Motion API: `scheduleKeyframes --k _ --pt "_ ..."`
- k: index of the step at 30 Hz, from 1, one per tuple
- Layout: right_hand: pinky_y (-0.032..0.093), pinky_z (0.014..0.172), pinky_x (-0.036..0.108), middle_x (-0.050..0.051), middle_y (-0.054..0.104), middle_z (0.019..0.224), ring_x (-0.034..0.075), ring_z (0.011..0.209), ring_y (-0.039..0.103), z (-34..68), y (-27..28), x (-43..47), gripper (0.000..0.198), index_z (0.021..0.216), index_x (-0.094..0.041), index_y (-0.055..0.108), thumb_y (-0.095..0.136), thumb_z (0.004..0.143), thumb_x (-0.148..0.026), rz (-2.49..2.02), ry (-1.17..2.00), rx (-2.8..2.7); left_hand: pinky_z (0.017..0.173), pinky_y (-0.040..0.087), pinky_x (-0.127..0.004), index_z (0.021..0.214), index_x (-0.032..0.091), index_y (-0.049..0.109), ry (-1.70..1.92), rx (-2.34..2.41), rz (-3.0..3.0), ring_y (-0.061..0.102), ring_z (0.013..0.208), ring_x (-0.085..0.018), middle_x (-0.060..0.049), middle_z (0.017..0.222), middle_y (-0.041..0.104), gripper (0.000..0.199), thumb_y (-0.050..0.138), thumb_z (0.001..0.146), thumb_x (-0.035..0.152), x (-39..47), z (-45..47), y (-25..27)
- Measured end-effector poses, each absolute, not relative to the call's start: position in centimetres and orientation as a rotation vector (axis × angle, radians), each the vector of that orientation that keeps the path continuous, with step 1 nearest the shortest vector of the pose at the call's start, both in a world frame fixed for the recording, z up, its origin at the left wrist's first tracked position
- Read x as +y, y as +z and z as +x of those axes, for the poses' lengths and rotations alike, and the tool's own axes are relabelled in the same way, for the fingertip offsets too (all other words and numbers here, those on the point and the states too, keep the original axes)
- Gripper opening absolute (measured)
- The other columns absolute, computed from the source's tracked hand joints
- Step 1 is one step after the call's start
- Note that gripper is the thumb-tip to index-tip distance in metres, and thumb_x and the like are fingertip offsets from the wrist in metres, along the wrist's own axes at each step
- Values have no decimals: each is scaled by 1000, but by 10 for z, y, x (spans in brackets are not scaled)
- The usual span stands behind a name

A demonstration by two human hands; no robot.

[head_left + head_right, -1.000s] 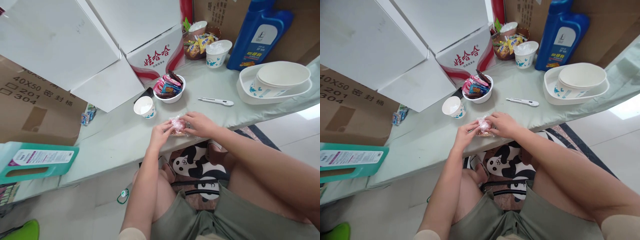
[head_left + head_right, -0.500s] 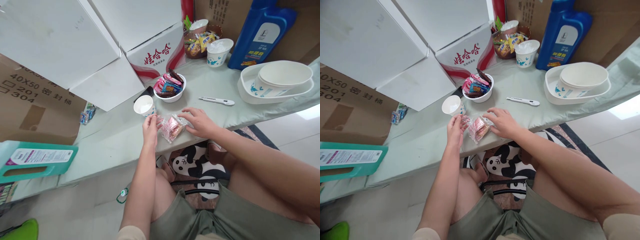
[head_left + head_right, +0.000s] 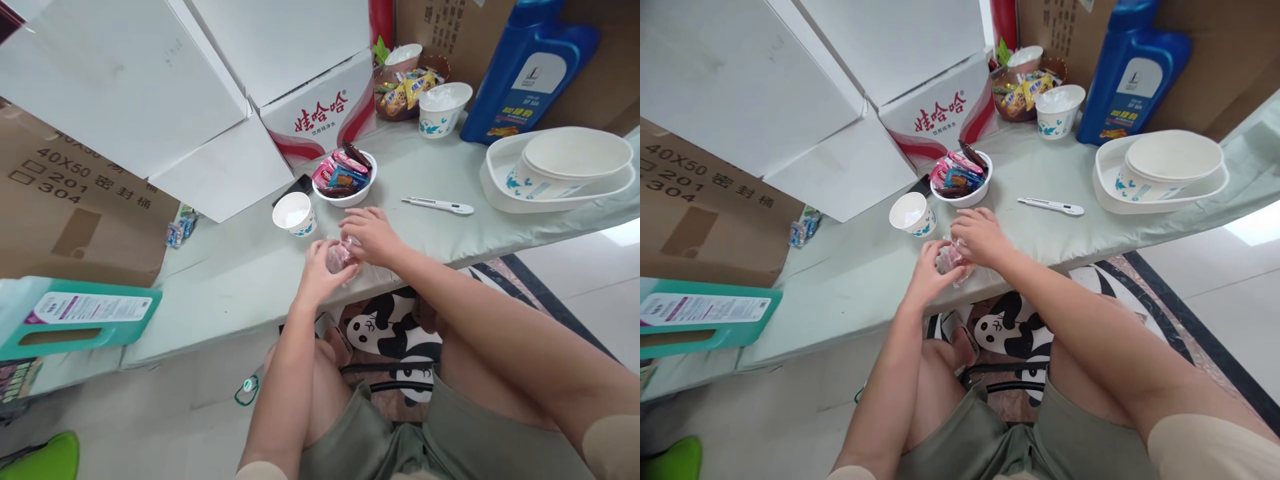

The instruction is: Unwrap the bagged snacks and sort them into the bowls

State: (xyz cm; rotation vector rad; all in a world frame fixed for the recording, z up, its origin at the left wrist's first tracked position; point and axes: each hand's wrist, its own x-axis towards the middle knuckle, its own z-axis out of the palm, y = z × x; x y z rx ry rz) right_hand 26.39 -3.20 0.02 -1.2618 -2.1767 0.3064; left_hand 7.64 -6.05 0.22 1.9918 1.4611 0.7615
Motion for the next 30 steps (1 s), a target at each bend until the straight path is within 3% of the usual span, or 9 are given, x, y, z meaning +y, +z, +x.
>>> scheduleKeyframes --k 2,4,7,9,11,16,20,25,30 --pt "33 106 49 8 77 97 29 107 65 268 1 -28 10 89 -22 68 58 86 -23 -1310 352 -2138 102 48 -40 113 23 66 713 1483 2036 58 115 -25 -9 117 58 46 79 70 27 -63 75 1" --pt "39 98 45 7 76 87 25 86 67 276 1 -28 12 91 -22 67 57 87 -26 -1371 374 -2085 90 53 -34 107 22 68 761 1502 1973 62 105 -21 -8 116 59 33 71 75 21 -62 73 -2" --pt "43 81 38 7 75 84 24 77 65 291 0 -32 13 88 -22 66 56 86 -30 -1475 393 -1978 68 52 -27 91 20 68 858 1528 1765 62 77 -15 -5 97 66 16 62 77 17 -54 71 -5" --pt "41 72 35 7 73 84 24 76 63 299 0 -35 13 86 -22 65 56 85 -31 -1558 426 -1897 67 51 -27 85 19 66 915 1546 1628 61 69 -14 -3 83 67 9 61 78 19 -48 72 -6" --pt "40 68 33 7 71 83 23 75 62 305 0 -38 12 86 -22 63 55 85 -32 -1581 481 -1839 72 53 -28 90 18 66 996 1560 1560 64 78 -16 -5 88 69 13 65 78 24 -42 76 -7" --pt "42 72 32 6 66 83 20 75 58 309 -2 -44 14 80 -22 57 53 87 -33 -1305 592 -1974 96 51 -37 123 22 59 1047 1484 1676 58 126 -27 -14 138 60 52 76 76 35 -28 93 -10" --pt "44 73 31 8 64 89 19 78 57 310 -4 -49 20 80 -21 56 50 91 -36 -1112 643 -2082 106 46 -41 126 21 60 981 1451 1764 54 134 -27 -13 140 60 48 73 81 33 -17 103 -14" --pt "44 78 33 6 68 84 21 81 60 318 -3 -52 12 83 -22 56 52 88 -31 -1139 688 -2108 82 53 -33 83 18 70 982 1507 1707 67 88 -20 -5 88 73 7 67 80 24 -11 115 -15" --pt "45 72 34 3 67 77 20 72 62 330 0 -46 10 81 -23 52 55 86 -32 -1472 705 -1744 62 49 -24 67 19 60 1198 1516 1147 59 66 -13 2 66 58 13 65 76 27 -10 113 -8"
